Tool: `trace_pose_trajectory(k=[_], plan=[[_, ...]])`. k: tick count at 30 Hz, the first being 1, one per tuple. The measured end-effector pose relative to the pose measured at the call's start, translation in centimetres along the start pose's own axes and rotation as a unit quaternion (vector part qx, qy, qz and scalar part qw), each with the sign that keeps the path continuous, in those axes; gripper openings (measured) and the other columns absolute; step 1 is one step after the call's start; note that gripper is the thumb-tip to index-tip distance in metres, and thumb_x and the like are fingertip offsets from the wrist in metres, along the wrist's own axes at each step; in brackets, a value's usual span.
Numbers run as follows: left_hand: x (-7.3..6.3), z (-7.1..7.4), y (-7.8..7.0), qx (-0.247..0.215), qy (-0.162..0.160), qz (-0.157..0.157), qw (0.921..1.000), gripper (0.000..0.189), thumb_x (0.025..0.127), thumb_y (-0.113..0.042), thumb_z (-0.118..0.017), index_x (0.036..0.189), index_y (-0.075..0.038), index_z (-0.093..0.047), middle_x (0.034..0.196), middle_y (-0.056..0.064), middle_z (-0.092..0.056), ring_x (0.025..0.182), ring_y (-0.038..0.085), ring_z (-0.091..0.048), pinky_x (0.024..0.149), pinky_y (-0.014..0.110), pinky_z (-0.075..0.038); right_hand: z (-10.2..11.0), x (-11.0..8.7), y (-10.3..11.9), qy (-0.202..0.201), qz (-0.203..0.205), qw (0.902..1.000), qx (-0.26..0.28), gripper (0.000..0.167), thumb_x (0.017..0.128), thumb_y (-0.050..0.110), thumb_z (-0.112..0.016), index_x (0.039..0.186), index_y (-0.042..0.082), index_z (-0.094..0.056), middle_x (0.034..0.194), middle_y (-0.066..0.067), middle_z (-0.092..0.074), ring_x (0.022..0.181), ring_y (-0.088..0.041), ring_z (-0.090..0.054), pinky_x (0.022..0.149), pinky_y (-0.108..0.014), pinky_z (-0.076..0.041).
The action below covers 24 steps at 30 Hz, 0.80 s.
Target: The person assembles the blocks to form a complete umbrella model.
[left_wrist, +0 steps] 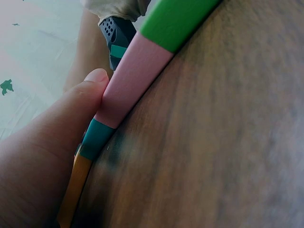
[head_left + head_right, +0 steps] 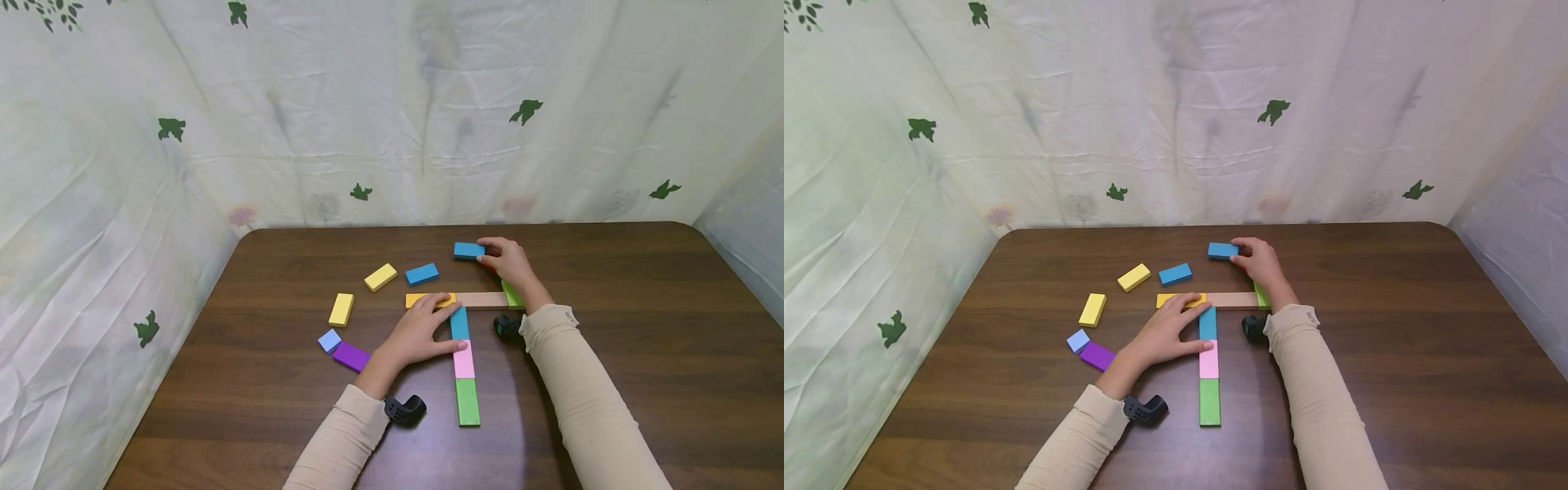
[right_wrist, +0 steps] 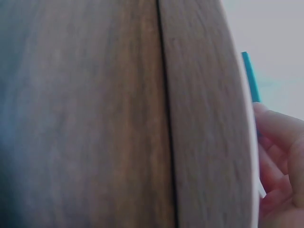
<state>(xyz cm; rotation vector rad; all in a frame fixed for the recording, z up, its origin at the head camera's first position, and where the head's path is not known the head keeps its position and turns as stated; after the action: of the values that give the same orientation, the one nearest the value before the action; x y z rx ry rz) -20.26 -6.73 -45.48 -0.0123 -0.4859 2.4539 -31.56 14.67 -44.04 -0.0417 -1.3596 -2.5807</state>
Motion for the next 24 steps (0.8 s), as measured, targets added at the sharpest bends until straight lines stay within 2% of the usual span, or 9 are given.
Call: trace_pose_trajectory(k=[4,15,24], plan=[[0.01,0.01,-0.03,0.000,-0.001,-0.002,1.0000,0.074,0.077,-0.065,-0.050,0.138,-0.025,-0.038,0.140,0.002,-0.030,0.128,0.019,-0.024,0.100,0.038,-0.027,0.02,-0.23,0.26,-0.002,0.002,0.9999,-0.013,0.035,0.085,0.017,-0.063,0.118,0.006,-0.058,0.121,-0.016,-0.051,0.108,-0.033,-0.047,0.089,-0.044,-0.039],[-0.01,-0.03,-0.02,0.000,-0.003,-0.003,1.0000,0.074,0.077,-0.066,-0.049,0.138,-0.025,-0.037,0.140,0.001,-0.030,0.128,0.019,-0.024,0.100,0.038,-0.027,-0.17,0.25,-0.12,0.029,-0.026,0.9983,-0.043,0.036,0.087,0.012,-0.059,0.122,0.005,-0.055,0.127,-0.016,-0.046,0.115,-0.032,-0.041,0.094,-0.047,-0.033],[0.02,-0.01,0.01,0.001,-0.002,-0.002,1.0000,0.074,0.077,-0.065,-0.050,0.138,-0.025,-0.037,0.140,0.002,-0.030,0.128,0.019,-0.024,0.100,0.038,-0.028,-0.08,0.20,0.07,0.044,-0.027,0.9975,-0.047,0.037,0.088,0.010,-0.058,0.123,0.003,-0.054,0.128,-0.018,-0.044,0.118,-0.033,-0.038,0.096,-0.048,-0.031]])
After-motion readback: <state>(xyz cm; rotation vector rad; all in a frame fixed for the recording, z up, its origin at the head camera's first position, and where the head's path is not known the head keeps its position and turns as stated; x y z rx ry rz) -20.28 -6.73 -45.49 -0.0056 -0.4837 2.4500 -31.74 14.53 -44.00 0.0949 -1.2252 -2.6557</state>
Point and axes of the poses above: each hand's wrist, its own x-axis towards the middle knuckle, its own z-axis out of the back of the hand, y = z × x, the point moved 1 cm from there along x, towards the middle knuckle
